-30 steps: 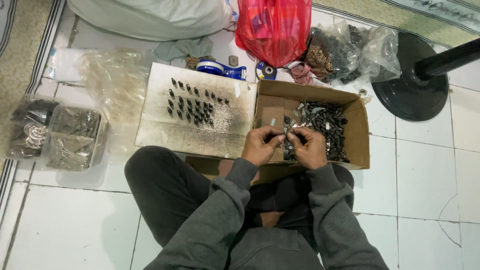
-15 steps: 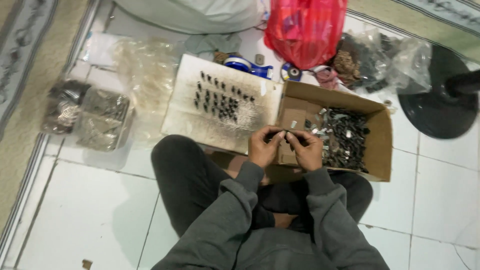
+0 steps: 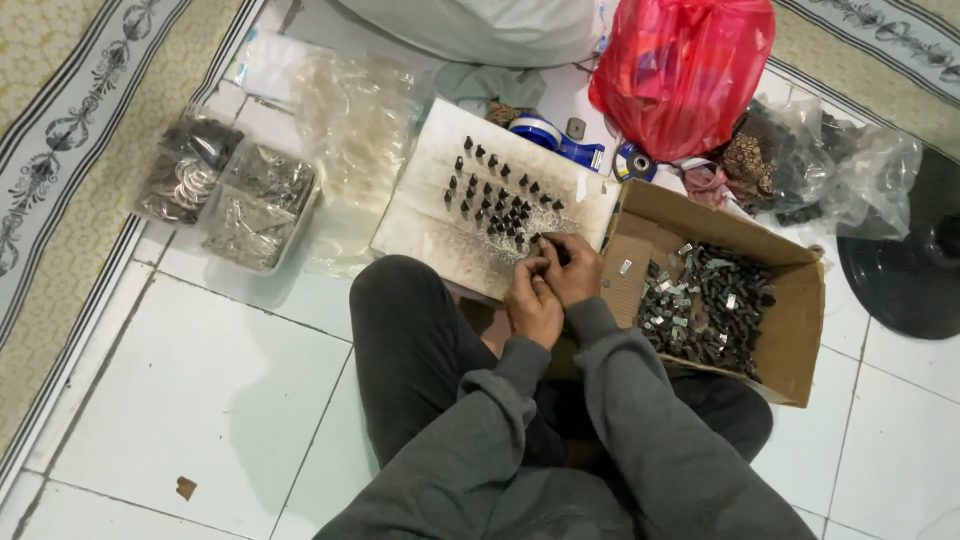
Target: The person sits on the floor and repeatedly picks up small metal pieces from a cardboard box, joins them together by hand, and places the assembled units onto a white board. The process continues with the person handling the components one at a time.
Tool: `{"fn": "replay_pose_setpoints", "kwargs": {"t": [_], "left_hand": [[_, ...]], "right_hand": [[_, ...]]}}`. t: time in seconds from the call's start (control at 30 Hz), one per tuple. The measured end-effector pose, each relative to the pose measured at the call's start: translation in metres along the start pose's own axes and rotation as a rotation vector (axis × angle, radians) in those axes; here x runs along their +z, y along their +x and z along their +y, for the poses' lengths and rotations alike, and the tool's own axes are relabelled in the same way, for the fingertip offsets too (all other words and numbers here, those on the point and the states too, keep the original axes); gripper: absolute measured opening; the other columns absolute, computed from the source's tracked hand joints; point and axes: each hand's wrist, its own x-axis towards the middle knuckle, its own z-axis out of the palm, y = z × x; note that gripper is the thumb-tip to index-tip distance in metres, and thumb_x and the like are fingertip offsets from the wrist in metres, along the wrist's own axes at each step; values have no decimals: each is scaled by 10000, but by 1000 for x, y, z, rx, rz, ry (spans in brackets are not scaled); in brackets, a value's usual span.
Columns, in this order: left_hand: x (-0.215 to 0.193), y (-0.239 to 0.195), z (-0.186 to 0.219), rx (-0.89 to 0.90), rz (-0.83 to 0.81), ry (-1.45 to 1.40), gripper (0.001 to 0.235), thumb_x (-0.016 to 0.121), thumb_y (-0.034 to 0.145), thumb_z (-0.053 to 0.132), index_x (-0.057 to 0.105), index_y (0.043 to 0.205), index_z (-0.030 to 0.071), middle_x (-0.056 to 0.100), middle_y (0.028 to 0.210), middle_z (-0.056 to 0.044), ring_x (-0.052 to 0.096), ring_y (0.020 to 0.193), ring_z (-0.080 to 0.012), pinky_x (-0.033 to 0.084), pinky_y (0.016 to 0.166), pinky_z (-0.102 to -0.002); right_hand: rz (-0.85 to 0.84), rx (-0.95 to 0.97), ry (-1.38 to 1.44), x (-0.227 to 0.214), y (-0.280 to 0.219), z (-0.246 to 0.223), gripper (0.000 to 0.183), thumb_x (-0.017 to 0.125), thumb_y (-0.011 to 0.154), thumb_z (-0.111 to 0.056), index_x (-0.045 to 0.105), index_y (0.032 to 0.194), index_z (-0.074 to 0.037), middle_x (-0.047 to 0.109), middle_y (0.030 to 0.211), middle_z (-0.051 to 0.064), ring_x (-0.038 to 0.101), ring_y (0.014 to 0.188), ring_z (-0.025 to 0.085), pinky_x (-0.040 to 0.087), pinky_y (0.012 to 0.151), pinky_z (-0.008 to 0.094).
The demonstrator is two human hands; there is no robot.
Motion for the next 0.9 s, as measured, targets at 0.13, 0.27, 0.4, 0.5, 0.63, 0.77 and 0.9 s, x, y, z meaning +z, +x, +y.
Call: {"fn": "replay_pose_setpoints", "kwargs": {"t": [0.13, 0.27, 0.4, 0.5, 0.63, 0.77, 0.9], "left_hand": [[0, 0, -1, -12, -44, -35, 266, 381, 1011, 45, 554, 1183, 153, 710, 1138, -248, 678, 1072, -509, 590, 876, -635], [1, 5, 1, -32, -91, -61, 282, 342, 1006, -6, 496, 1199, 130, 661, 1138, -298, 636, 1046, -563, 560, 853, -666], [3, 9, -9, -55, -123, -68, 280, 336, 1009, -15, 466, 1202, 139, 621, 1158, -293, 609, 1042, -565, 550, 844, -667], [9, 6, -11, -45, -78, -40, 244, 373, 994, 17, 484, 1157, 160, 631, 1132, -281, 600, 1047, -534, 538, 880, -635], [7, 7, -12, -50, -94, -12, 226, 378, 989, 50, 469, 1163, 162, 627, 1149, -284, 585, 1055, -539, 532, 914, -663], [6, 5, -16, -20, -89, -51, 236, 375, 989, 26, 450, 1180, 144, 610, 1115, -308, 587, 1040, -569, 533, 862, -687], [-5, -13, 48, 6, -126, -72, 207, 403, 999, -14, 462, 1176, 76, 610, 1116, -353, 614, 995, -599, 588, 753, -675]], "right_hand": [[-60, 18, 36, 2, 8, 4, 84, 805, 968, -161, 840, 1042, -146, 766, 892, 96, 768, 850, 314, 624, 707, 391], [-92, -12, 28, 4, 15, 7, 91, 803, 968, -147, 840, 1051, -154, 769, 917, 84, 766, 884, 322, 626, 751, 398], [-207, -28, -7, 2, 21, 13, 139, 777, 972, -160, 842, 1088, -198, 770, 959, 55, 762, 935, 316, 631, 800, 410], [-232, -44, 43, -2, 24, 14, 150, 774, 974, -144, 838, 1110, -153, 770, 973, 101, 758, 916, 363, 616, 753, 435], [-225, -51, 49, -5, 24, 10, 180, 794, 959, -144, 835, 1134, -144, 774, 988, 101, 760, 920, 357, 616, 751, 430], [-214, -56, 50, -5, 21, 11, 197, 806, 947, -150, 832, 1141, -142, 777, 996, 106, 759, 922, 357, 611, 734, 430], [-118, -40, 94, -24, 12, 6, 140, 836, 934, -135, 846, 1074, -131, 782, 901, 83, 768, 819, 335, 612, 652, 368]]}}
